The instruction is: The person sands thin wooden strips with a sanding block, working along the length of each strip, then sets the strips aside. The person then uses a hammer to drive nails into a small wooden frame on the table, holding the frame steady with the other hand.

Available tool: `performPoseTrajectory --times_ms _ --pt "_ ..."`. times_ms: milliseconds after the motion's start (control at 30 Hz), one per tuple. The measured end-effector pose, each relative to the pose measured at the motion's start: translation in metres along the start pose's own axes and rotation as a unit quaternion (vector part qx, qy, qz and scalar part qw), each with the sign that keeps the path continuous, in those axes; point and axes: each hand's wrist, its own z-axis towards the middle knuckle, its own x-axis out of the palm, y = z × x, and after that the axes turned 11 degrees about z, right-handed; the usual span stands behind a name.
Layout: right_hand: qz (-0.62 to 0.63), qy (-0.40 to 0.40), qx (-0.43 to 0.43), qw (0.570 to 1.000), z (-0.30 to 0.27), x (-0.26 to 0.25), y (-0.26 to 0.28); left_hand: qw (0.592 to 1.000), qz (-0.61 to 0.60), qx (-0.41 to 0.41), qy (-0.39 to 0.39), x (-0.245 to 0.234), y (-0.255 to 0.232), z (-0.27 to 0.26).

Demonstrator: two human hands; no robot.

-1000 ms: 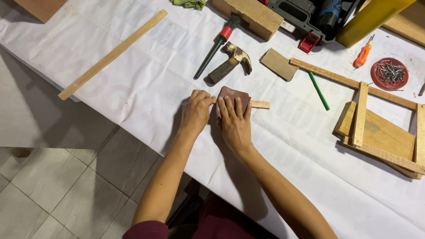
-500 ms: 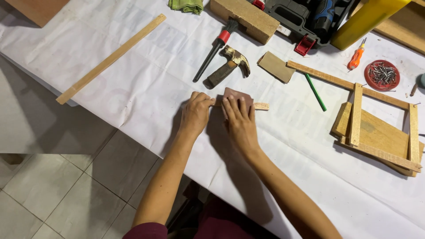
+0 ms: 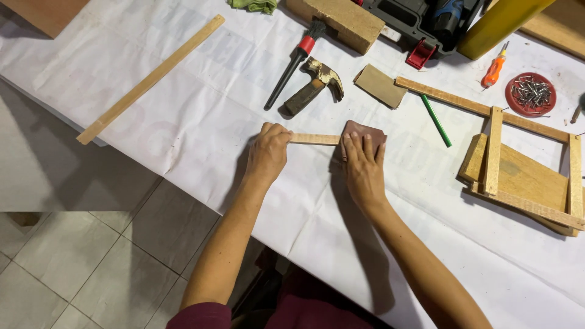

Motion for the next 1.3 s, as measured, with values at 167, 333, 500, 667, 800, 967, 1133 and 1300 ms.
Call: performPoseTrajectory --times_ms 167,333,500,667,800,967,1133,1300 --pt "0.02 -0.005 0.01 1.0 0.0 -0.006 0.007 1.0 0.009 -0.005 -0.001 0.001 0.0 -0.002" --pt "0.078 0.003 -0.039 0.996 0.019 0.02 0.077 1.0 0.009 -0.004 0.002 -0.003 -0.005 0.001" --pt "0.03 0.027 -0.031 0.999 0.017 0.035 0.079 1.0 0.007 -0.01 0.006 -0.006 -0.007 -0.001" --pt "0.015 0.032 -0.021 0.999 0.005 0.013 0.027 1.0 0.014 -0.007 0.014 -0.007 -0.005 0.001" --pt "0.006 0.042 0.027 0.999 -0.005 -0.009 -0.022 1.0 0.012 -0.007 0.008 -0.006 -0.007 0.001" --pt "0.041 0.023 0.019 0.999 0.004 -0.006 0.017 1.0 0.02 -0.003 -0.004 -0.003 -0.006 -0.001" --pt "0.044 0.013 -0.055 0.997 0.025 0.027 0.08 1.0 0.027 0.006 -0.005 -0.003 -0.005 0.001" --pt "0.079 0.029 -0.039 0.996 0.017 0.029 0.06 1.0 0.01 0.011 -0.004 -0.009 -0.007 0.002"
